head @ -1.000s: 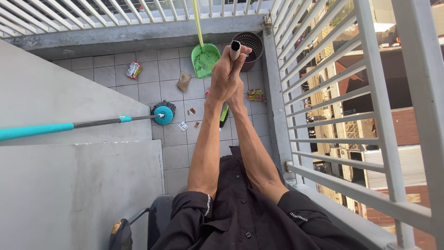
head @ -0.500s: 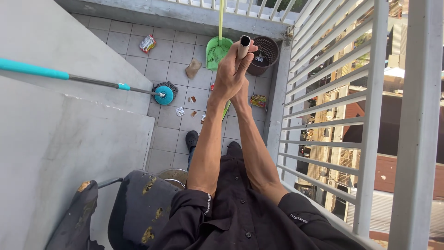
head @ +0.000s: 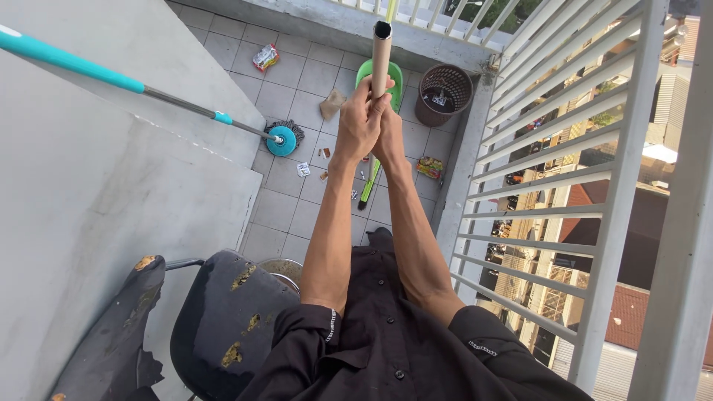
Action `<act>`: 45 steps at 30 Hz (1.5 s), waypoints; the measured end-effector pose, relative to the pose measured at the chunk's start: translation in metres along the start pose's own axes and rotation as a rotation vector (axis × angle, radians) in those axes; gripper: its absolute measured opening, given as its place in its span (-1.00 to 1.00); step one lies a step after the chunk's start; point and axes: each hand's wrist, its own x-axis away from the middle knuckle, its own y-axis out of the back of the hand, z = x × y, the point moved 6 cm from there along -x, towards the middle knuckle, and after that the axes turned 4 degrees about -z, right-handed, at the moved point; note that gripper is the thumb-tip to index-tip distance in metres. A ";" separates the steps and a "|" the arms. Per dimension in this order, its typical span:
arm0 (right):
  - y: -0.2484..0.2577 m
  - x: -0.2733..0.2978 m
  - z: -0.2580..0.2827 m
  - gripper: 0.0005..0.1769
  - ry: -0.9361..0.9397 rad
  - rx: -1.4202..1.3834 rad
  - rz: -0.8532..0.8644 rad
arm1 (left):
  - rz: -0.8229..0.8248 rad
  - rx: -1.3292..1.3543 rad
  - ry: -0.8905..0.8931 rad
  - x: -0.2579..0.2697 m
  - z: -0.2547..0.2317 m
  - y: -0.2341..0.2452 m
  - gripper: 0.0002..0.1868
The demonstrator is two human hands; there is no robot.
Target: Attempting to attach a long handle to a mop or cleaning tool head.
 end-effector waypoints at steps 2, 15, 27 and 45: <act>-0.006 0.000 0.020 -0.75 0.033 0.032 0.043 | -0.018 0.034 -0.024 0.003 0.002 0.012 -0.71; -0.019 -0.003 0.126 -0.58 0.141 0.107 0.232 | -0.215 -0.202 -0.010 0.031 -0.007 0.095 -0.72; -0.068 0.041 0.224 -0.65 0.278 -0.227 0.245 | -0.257 -0.183 -0.041 0.064 -0.006 0.145 -0.73; -0.117 0.056 0.210 -0.86 0.262 -0.254 0.219 | -0.186 -0.304 0.254 0.095 0.026 0.179 -0.85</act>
